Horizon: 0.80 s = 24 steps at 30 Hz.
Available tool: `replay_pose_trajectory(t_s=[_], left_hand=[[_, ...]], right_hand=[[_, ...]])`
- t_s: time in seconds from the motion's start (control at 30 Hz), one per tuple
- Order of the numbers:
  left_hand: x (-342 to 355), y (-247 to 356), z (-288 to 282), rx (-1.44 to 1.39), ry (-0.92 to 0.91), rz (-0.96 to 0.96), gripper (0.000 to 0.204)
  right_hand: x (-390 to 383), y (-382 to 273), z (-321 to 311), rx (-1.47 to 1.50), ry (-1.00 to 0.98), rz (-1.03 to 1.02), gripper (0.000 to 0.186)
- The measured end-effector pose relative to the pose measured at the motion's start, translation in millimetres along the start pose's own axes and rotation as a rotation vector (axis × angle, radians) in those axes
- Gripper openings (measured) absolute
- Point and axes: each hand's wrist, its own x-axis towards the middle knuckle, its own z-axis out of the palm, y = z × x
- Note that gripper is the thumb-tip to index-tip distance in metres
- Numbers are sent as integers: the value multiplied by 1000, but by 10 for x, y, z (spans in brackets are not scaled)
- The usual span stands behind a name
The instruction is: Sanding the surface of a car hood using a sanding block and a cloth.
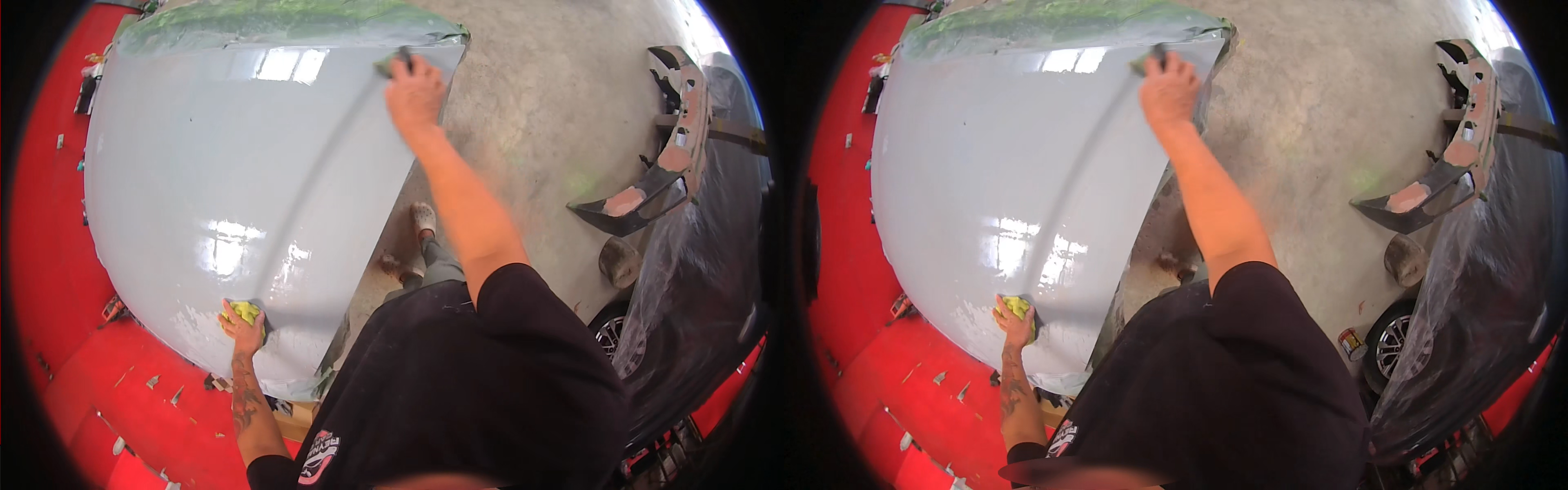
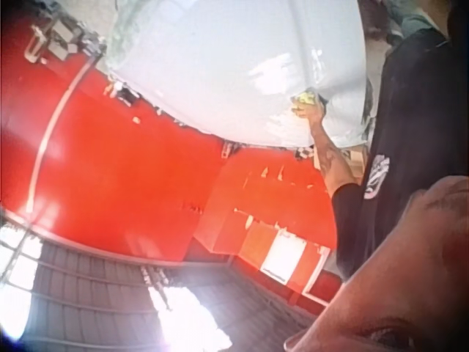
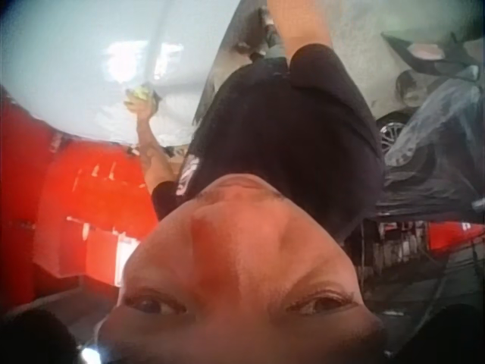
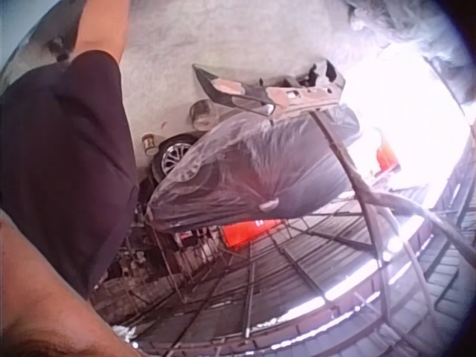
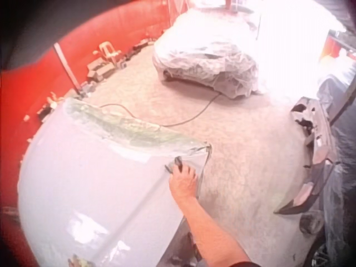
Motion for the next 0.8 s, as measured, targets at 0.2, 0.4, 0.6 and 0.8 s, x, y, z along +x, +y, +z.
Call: replay_pose_trajectory(t_s=[0.2, 0.4, 0.6, 0.8], left_hand=[[-56, 173, -125, -38, -49, -26, 122], [-65, 113, -131, -16, -40, -12, 120], [-65, 192, -150, -31, -59, -15, 120], [-79, 55, -83, -49, -44, -22, 119]], right_hand=[[126, 422, -155, 94, 120, -90, 38], [73, -22, -128, 127, -31, -259, 39], [-149, -88, -138, 147, 105, -261, 26], [-810, -481, -250, 284, -164, -675, 37]])
